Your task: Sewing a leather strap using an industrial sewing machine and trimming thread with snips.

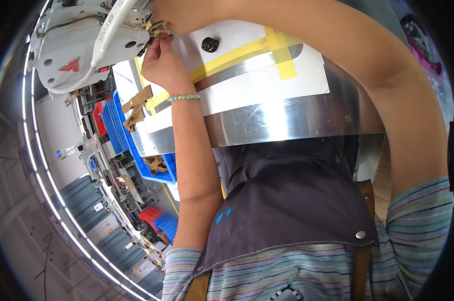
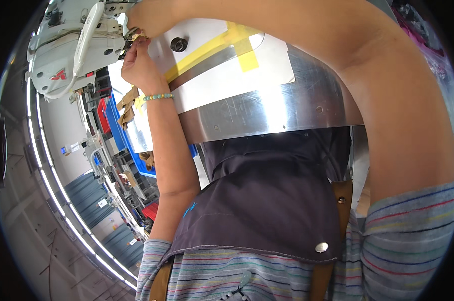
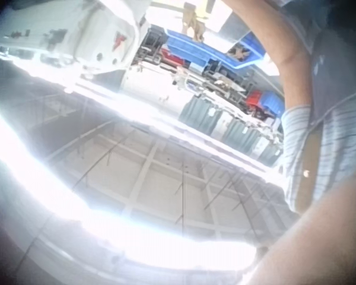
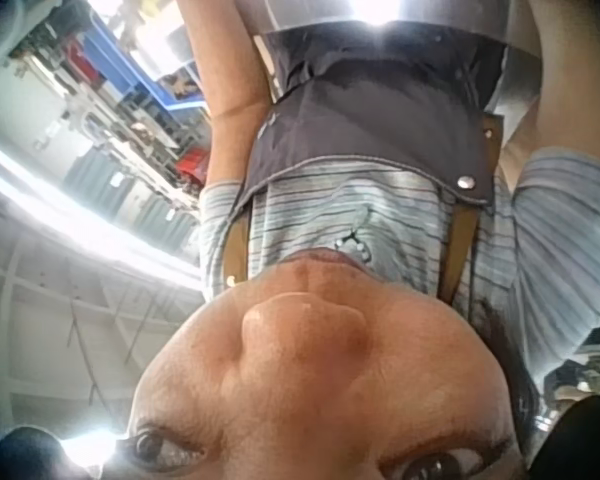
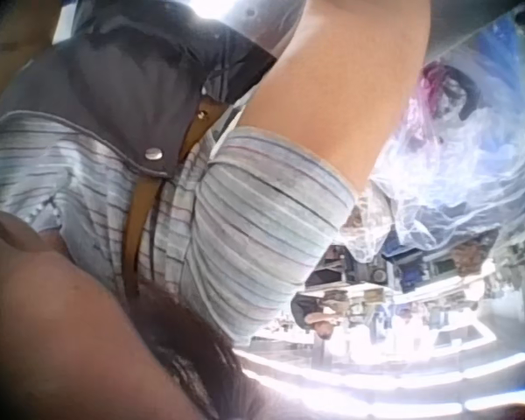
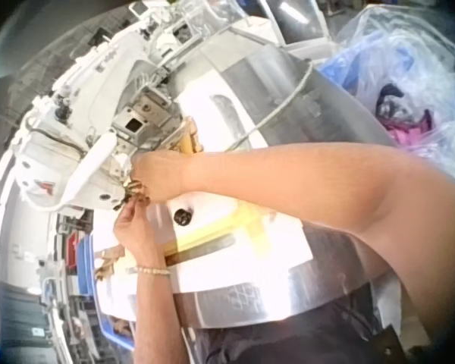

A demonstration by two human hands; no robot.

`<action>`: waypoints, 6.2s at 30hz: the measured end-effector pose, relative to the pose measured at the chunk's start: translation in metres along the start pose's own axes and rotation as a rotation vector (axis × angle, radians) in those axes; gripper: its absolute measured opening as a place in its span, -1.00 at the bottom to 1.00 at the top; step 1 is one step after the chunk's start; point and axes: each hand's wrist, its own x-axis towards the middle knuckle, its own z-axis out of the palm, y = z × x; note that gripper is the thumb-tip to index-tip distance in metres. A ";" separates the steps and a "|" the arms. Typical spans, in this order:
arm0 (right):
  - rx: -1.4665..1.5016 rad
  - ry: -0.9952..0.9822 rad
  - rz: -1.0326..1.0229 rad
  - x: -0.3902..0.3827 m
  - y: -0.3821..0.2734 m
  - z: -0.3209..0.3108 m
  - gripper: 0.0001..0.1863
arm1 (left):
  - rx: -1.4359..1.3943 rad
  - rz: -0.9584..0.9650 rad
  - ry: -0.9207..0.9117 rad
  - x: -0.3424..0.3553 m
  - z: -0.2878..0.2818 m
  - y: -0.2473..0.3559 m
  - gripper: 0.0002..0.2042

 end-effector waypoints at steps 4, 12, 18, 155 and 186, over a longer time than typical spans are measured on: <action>0.205 -0.110 0.143 0.006 0.006 -0.006 -0.63 | -0.032 -0.026 -0.007 -0.006 -0.003 0.002 -0.81; 0.425 0.117 0.238 0.008 0.007 0.011 -0.63 | -0.050 -0.186 0.000 0.000 -0.039 -0.004 -0.82; 0.469 0.129 0.278 0.003 -0.005 0.001 -0.58 | -0.255 -0.121 -0.321 0.034 -0.060 -0.025 -0.77; -0.091 0.132 -0.306 0.002 0.035 0.006 -0.77 | -0.289 0.148 -0.619 0.086 -0.039 -0.049 -0.70; -0.204 -0.157 -0.090 0.003 0.002 -0.011 -0.75 | -0.220 0.156 -0.665 0.086 -0.040 -0.046 -0.52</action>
